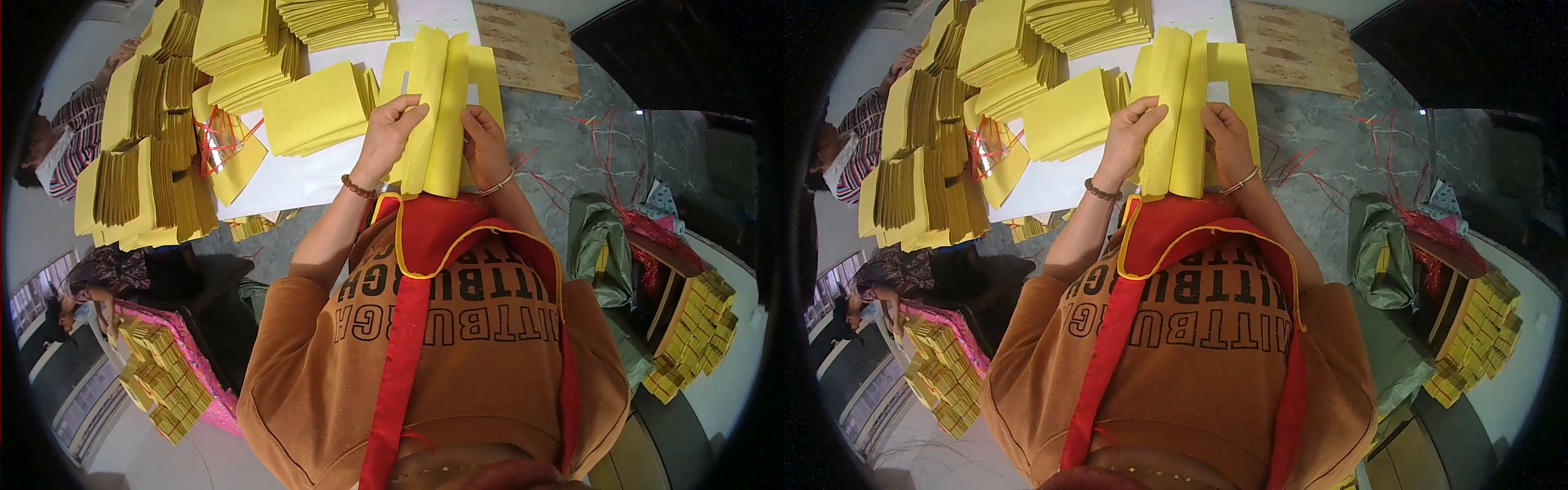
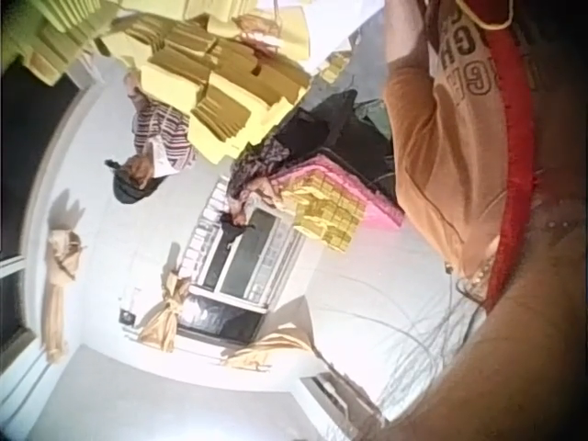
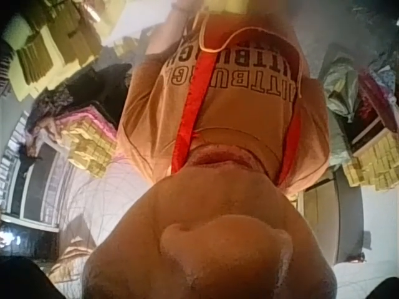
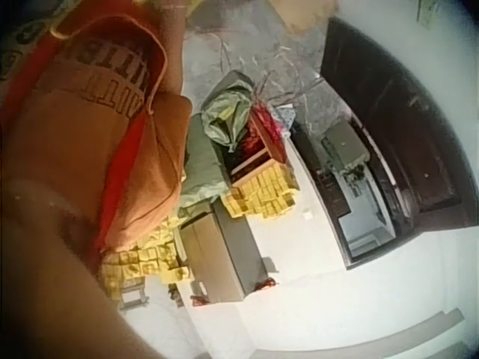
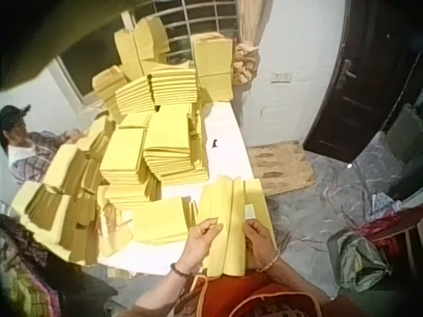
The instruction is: Sorting and stacking yellow paper sheets with silver foil squares.
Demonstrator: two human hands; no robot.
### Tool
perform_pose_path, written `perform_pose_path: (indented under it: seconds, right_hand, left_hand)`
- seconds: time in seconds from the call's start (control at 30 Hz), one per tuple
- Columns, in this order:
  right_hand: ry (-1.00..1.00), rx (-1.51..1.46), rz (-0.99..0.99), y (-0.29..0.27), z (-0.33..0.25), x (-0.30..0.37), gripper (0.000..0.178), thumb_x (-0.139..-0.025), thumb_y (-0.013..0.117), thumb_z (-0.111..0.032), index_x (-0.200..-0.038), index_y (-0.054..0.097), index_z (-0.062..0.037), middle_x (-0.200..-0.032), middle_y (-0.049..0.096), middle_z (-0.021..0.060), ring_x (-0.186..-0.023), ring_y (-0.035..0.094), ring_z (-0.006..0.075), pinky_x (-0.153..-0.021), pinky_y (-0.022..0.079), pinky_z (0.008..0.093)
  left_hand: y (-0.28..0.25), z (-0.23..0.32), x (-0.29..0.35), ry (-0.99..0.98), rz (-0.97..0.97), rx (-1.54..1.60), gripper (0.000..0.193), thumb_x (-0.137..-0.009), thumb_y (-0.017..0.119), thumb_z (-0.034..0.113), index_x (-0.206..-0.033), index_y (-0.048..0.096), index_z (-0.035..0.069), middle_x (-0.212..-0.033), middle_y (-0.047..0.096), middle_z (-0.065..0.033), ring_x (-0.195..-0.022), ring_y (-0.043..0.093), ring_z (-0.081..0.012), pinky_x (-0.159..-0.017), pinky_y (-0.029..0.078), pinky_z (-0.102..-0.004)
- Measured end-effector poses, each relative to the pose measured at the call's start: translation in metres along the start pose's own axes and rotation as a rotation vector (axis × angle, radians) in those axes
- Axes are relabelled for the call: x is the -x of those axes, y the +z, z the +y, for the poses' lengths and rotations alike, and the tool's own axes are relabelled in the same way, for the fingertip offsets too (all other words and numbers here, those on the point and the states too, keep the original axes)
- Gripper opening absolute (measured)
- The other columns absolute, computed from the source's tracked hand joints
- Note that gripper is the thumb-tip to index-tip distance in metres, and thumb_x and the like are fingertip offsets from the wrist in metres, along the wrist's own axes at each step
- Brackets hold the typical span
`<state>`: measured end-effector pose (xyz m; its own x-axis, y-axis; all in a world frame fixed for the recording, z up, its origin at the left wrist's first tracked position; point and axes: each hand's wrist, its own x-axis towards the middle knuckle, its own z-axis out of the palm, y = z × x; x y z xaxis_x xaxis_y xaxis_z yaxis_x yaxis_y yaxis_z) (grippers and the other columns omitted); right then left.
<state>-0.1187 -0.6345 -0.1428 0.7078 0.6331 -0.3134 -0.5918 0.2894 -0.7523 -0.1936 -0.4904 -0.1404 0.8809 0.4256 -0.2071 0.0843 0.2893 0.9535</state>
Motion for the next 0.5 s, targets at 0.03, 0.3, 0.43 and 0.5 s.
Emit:
perform_pose_path:
  seconds: [0.03, 0.3, 0.43, 0.5]
  right_hand:
    - [0.005, 0.005, 0.009, 0.001, -0.001, 0.001, 0.011, -0.089, 0.051, -0.017, -0.093, 0.056, -0.0074, -0.085, 0.059, -0.0013, -0.074, 0.056, 0.0058, -0.065, 0.045, 0.0210]
    - [0.048, -0.003, 0.008, 0.011, -0.009, 0.006, 0.010, -0.088, 0.052, -0.016, -0.093, 0.056, -0.0076, -0.085, 0.061, -0.0007, -0.075, 0.058, 0.0072, -0.066, 0.047, 0.0231]
    - [0.052, 0.033, 0.025, 0.012, -0.010, 0.006, 0.012, -0.087, 0.053, -0.015, -0.093, 0.058, -0.0056, -0.087, 0.061, 0.0010, -0.076, 0.059, 0.0095, -0.069, 0.049, 0.0247]
    - [0.041, 0.051, 0.035, 0.012, -0.011, 0.005, 0.014, -0.087, 0.054, -0.015, -0.093, 0.059, -0.0049, -0.088, 0.061, 0.0016, -0.076, 0.059, 0.0102, -0.069, 0.049, 0.0255]
  left_hand:
    - [-0.002, 0.000, 0.000, 0.006, -0.004, 0.004, 0.021, -0.085, 0.058, 0.016, -0.099, 0.060, 0.001, -0.061, 0.044, 0.0066, -0.051, 0.034, -0.0007, -0.045, 0.027, -0.0170]
    - [0.008, 0.020, 0.007, 0.196, 0.067, 0.000, 0.026, -0.083, 0.047, 0.000, -0.107, 0.058, 0.003, -0.092, 0.058, -0.0030, -0.068, 0.050, -0.0048, -0.061, 0.041, -0.0185]
    - [0.010, 0.031, 0.009, 0.187, -0.012, -0.338, 0.033, -0.081, 0.048, 0.002, -0.113, 0.057, 0.004, -0.089, 0.056, -0.0043, -0.067, 0.048, -0.0059, -0.061, 0.040, -0.0190]
    - [0.015, 0.031, 0.009, 0.159, -0.015, -0.366, 0.033, -0.082, 0.050, 0.005, -0.114, 0.056, 0.003, -0.089, 0.056, -0.0052, -0.070, 0.050, -0.0071, -0.063, 0.041, -0.0198]
